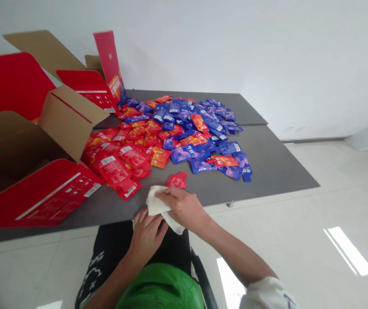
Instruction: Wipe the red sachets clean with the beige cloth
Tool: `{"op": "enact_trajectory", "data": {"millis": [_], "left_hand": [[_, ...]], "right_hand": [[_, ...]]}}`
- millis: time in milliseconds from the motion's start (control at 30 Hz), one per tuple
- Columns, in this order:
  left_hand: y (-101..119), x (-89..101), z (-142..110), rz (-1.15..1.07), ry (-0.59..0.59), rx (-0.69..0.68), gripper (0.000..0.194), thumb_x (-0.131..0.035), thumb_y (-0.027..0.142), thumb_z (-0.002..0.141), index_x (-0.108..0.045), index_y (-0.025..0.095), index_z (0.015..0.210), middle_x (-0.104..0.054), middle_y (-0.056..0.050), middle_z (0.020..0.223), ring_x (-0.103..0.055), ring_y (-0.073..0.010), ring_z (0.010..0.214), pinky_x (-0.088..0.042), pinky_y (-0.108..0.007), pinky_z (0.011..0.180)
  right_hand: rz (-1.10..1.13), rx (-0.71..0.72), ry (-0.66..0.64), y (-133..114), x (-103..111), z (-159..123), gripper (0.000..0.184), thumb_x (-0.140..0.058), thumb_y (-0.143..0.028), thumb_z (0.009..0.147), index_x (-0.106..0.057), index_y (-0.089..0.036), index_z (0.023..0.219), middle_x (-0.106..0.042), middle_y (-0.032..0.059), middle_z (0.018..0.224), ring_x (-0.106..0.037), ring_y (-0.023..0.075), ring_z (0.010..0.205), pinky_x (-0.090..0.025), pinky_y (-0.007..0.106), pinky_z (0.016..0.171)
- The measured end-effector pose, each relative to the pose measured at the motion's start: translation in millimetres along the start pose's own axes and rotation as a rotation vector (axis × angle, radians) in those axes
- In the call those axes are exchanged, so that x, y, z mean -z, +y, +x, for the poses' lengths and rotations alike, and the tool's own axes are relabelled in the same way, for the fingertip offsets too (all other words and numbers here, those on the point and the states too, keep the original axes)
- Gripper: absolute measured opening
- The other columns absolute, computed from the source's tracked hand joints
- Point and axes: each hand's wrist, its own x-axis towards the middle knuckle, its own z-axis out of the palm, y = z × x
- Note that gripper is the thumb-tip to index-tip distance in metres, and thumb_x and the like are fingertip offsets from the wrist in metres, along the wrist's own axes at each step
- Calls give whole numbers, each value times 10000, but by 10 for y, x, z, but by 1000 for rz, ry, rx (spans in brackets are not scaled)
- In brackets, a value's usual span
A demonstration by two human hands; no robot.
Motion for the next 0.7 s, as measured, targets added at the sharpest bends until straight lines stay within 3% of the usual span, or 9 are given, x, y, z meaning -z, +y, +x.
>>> {"op": "enact_trajectory", "data": {"millis": [100,233,367,467,600,700], "left_hand": [[3,13,16,-27,-3,-23,224,-611,172,960,-731,232,1139,-768,-63,1133,-657,-265,1152,-463,-431,1011],[10,33,43,-56,8,-48,274,-607,168,971,-703,231,1220,-754,-58,1220,-645,-247,1206,-451,-417,1039],[6,17,22,-60,-2,-26,227,-618,174,964,-720,227,1160,-763,-56,1165,-647,-262,1171,-454,-425,1023],[3,12,11,-46,-6,5,170,-629,182,957,-736,230,1079,-770,-54,1094,-655,-271,1128,-453,-438,1011],[5,36,27,-73,-10,-44,293,-626,166,962,-694,233,1239,-748,-51,1232,-634,-246,1219,-436,-419,1060],[8,41,32,-64,-2,-43,290,-620,172,966,-695,235,1239,-747,-55,1236,-638,-240,1220,-450,-415,1051]], "right_hand": [[-26,-82,21,122,-17,93,471,-615,-152,930,-651,-286,1380,-672,60,1314,-678,199,1132,-550,262,936],[-134,-234,109,351,169,201,509,-604,-103,908,-650,-272,1386,-682,74,1280,-696,214,1074,-562,266,891],[-80,-93,85,106,138,55,595,-593,-62,887,-606,-294,1435,-666,57,1326,-656,206,1181,-543,270,960],[-17,-28,2,-4,4,0,530,-606,-111,913,-626,-295,1410,-672,51,1327,-664,194,1166,-550,264,949],[-73,-169,79,280,53,134,504,-618,-127,910,-648,-282,1389,-671,66,1318,-680,214,1133,-557,270,926],[-124,-234,137,372,177,171,541,-594,-85,897,-639,-275,1402,-681,69,1284,-696,212,1076,-562,266,898]]}}
